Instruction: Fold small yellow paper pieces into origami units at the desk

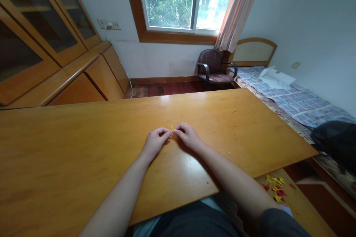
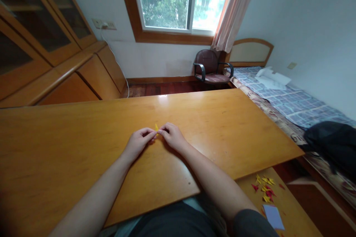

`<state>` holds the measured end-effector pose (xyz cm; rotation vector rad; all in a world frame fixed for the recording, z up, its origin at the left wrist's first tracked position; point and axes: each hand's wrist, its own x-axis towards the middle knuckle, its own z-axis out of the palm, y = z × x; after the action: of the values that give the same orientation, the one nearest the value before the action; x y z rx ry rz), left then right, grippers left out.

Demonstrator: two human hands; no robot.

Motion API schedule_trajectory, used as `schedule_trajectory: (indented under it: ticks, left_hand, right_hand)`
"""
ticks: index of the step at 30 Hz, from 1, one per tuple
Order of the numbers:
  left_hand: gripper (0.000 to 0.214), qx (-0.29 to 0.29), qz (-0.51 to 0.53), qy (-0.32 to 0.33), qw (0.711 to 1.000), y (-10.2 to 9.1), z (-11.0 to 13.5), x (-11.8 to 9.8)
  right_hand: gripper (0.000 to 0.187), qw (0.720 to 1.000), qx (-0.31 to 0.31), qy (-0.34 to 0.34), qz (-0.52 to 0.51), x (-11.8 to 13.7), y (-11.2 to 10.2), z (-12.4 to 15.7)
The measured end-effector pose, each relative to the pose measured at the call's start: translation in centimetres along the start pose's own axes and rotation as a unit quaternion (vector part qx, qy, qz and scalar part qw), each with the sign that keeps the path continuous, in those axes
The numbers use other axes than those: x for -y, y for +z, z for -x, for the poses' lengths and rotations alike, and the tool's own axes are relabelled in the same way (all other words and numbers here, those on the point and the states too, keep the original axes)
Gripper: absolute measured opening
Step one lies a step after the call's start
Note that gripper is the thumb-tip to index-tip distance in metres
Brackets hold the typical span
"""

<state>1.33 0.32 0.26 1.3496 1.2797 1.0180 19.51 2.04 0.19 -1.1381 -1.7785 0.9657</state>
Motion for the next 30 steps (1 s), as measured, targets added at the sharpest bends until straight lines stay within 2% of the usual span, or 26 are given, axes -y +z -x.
schedule_trajectory:
  ticks: [5,7,11,14,20,25,30]
  left_hand:
    - [0.033,-0.011,0.054,0.001,0.999,-0.3,0.1,-0.6]
    - [0.032,-0.005,0.088,-0.008,0.996,-0.5,0.1,-0.8]
    - [0.030,0.043,0.140,-0.040,0.988,-0.6,0.3,-1.2]
    - [0.030,0.075,0.144,-0.061,0.985,-0.6,0.6,-1.4]
    - [0.032,0.095,0.140,-0.077,0.983,-0.6,0.6,-1.5]
    - [0.038,0.089,0.134,-0.070,0.984,-0.6,0.6,-1.5]
    - [0.040,0.032,0.164,-0.051,0.985,-0.5,0.5,-1.2]
  right_hand:
    - [0.011,0.999,-0.009,-0.011,-0.041,0.1,0.0,0.2]
    - [0.018,0.998,-0.013,-0.030,-0.055,0.1,0.0,0.3]
    - [0.029,0.997,-0.011,-0.072,-0.040,0.0,0.0,0.5]
    - [0.027,0.996,-0.012,-0.089,-0.023,-0.2,0.0,0.5]
    - [0.019,0.994,-0.026,-0.105,-0.011,-0.3,-0.1,0.5]
    - [0.011,0.994,-0.023,-0.103,-0.003,-0.1,-0.2,0.6]
    - [0.012,0.994,-0.009,-0.107,-0.013,0.3,-0.2,0.6]
